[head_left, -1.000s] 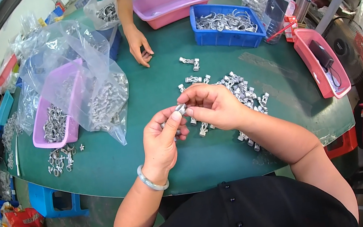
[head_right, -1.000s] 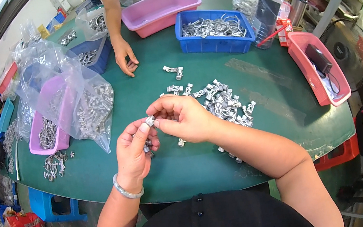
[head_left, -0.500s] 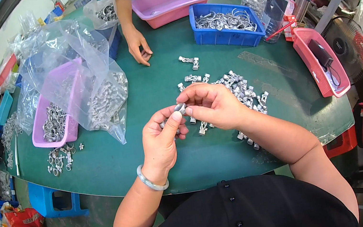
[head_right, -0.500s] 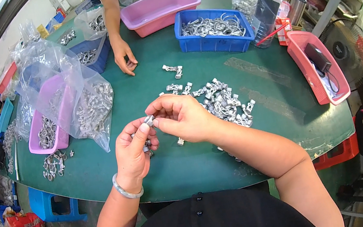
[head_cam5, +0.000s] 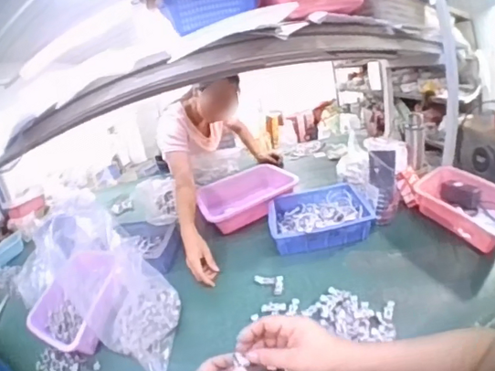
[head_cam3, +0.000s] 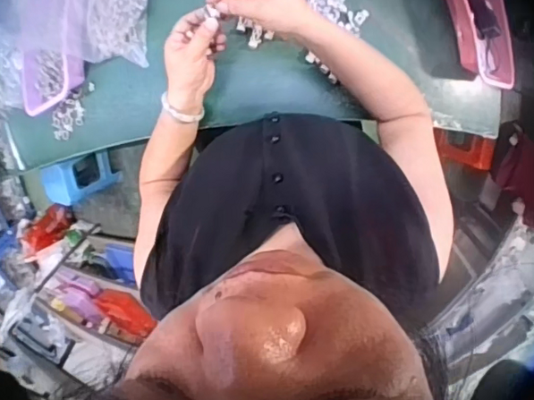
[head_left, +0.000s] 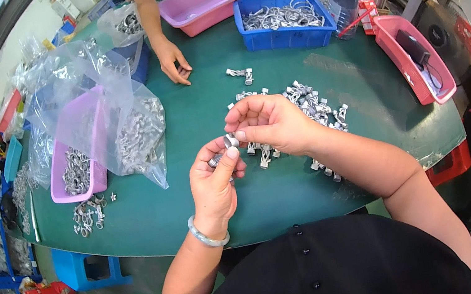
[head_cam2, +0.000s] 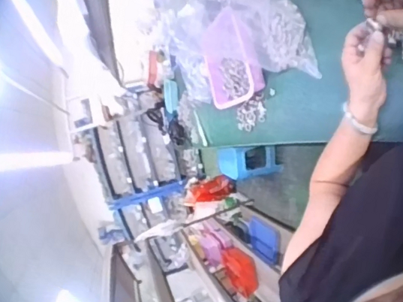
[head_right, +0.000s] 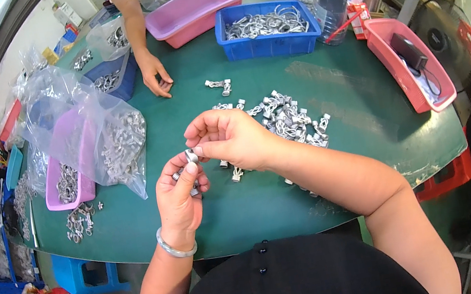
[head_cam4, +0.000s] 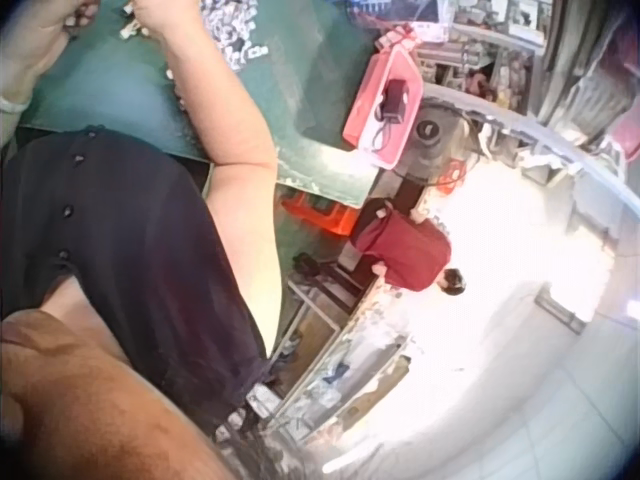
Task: The person assembles small metal components by picking pieces from the table and fitting them together by hand.
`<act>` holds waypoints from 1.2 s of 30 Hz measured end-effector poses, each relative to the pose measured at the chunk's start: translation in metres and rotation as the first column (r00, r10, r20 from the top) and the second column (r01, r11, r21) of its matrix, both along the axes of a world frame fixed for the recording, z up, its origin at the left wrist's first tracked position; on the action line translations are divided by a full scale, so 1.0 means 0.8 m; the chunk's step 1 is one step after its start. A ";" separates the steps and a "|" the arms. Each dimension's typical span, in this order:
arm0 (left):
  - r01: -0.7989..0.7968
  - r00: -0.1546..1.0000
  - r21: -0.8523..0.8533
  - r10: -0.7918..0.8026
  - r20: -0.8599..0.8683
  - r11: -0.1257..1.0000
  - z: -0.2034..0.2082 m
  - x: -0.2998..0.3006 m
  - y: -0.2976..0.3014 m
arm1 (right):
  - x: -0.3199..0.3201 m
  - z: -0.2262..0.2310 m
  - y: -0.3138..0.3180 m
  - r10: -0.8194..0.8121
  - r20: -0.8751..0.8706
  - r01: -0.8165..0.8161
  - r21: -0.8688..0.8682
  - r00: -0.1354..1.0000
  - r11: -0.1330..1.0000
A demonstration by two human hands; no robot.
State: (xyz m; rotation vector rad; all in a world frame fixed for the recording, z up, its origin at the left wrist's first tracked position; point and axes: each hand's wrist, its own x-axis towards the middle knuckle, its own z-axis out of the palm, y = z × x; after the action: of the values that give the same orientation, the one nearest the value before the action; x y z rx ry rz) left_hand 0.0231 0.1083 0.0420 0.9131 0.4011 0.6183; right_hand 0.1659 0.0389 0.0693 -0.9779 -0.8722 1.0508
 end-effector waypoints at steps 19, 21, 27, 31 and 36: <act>-0.169 0.985 0.242 0.171 0.011 0.955 -0.007 0.006 -0.009 | 0.008 -0.001 0.003 0.096 0.032 -0.096 0.009 0.995 0.995; -0.169 0.985 0.244 0.172 0.009 0.955 -0.006 0.006 -0.009 | 0.007 0.001 0.003 0.099 0.054 -0.099 0.005 0.994 0.995; -0.164 0.985 0.233 0.171 -0.009 0.958 -0.004 0.002 -0.015 | 0.005 0.002 0.000 0.102 0.060 -0.102 -0.010 0.993 0.995; -0.161 0.986 0.202 0.167 -0.015 0.966 0.001 0.004 -0.011 | 0.009 0.007 0.004 0.106 0.087 -0.104 -0.023 0.991 0.994; -0.167 0.985 0.202 0.171 -0.005 0.965 -0.001 0.002 -0.011 | 0.010 0.008 0.005 0.106 0.162 -0.103 -0.028 0.981 0.994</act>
State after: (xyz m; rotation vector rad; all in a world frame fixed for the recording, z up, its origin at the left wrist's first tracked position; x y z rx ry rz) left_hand 0.0249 0.0993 0.0411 1.0865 0.4451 0.8168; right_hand 0.1737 0.0426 0.0757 -1.0544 -1.0588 1.0805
